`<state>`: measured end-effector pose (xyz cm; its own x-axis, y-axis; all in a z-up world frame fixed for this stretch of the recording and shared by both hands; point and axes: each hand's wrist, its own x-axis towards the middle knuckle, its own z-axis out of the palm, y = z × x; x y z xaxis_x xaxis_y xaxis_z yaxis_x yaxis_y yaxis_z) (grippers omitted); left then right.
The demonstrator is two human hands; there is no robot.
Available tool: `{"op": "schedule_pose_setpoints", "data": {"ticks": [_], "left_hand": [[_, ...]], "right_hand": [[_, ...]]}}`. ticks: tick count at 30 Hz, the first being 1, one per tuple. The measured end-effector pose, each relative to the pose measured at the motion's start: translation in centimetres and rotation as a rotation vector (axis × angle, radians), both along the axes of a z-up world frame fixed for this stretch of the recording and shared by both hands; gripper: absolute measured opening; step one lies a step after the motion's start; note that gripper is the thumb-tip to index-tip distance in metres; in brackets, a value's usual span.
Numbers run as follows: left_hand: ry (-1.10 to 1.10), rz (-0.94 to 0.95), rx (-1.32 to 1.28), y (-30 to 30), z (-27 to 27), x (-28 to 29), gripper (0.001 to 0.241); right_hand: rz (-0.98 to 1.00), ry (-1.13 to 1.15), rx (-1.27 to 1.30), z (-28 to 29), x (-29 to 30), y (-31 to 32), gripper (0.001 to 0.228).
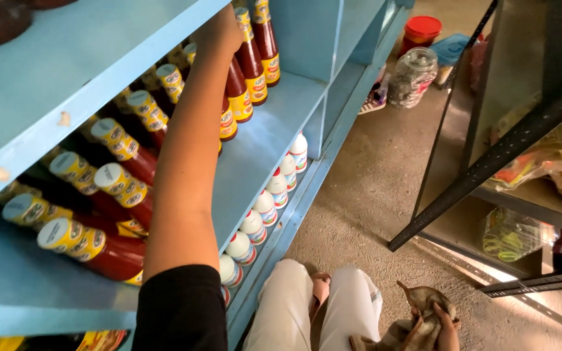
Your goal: The person wipes dust off sauce bottles with a cleaning cloth and arranges them neatly on grocery store shelves.
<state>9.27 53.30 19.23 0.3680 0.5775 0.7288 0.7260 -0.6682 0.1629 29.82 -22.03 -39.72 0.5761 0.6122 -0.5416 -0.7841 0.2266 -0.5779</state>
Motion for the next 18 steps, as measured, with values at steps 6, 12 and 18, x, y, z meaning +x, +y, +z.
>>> {"op": "schedule_pose_setpoints", "data": {"ticks": [6, 12, 18], "left_hand": [[0.135, 0.024, 0.087, 1.2, -0.1, 3.6, 0.038], [0.026, 0.214, 0.595, 3.2, -3.8, 8.3, 0.013], [-0.044, 0.148, 0.122, -2.6, -3.6, 8.5, 0.01]], "right_hand": [[-0.081, -0.035, -0.087, 1.4, -1.2, -0.2, 0.049], [-0.19, 0.071, -0.084, 5.2, -3.7, -0.6, 0.045], [-0.276, 0.019, -0.102, 10.8, -6.9, 1.0, 0.044]]}}
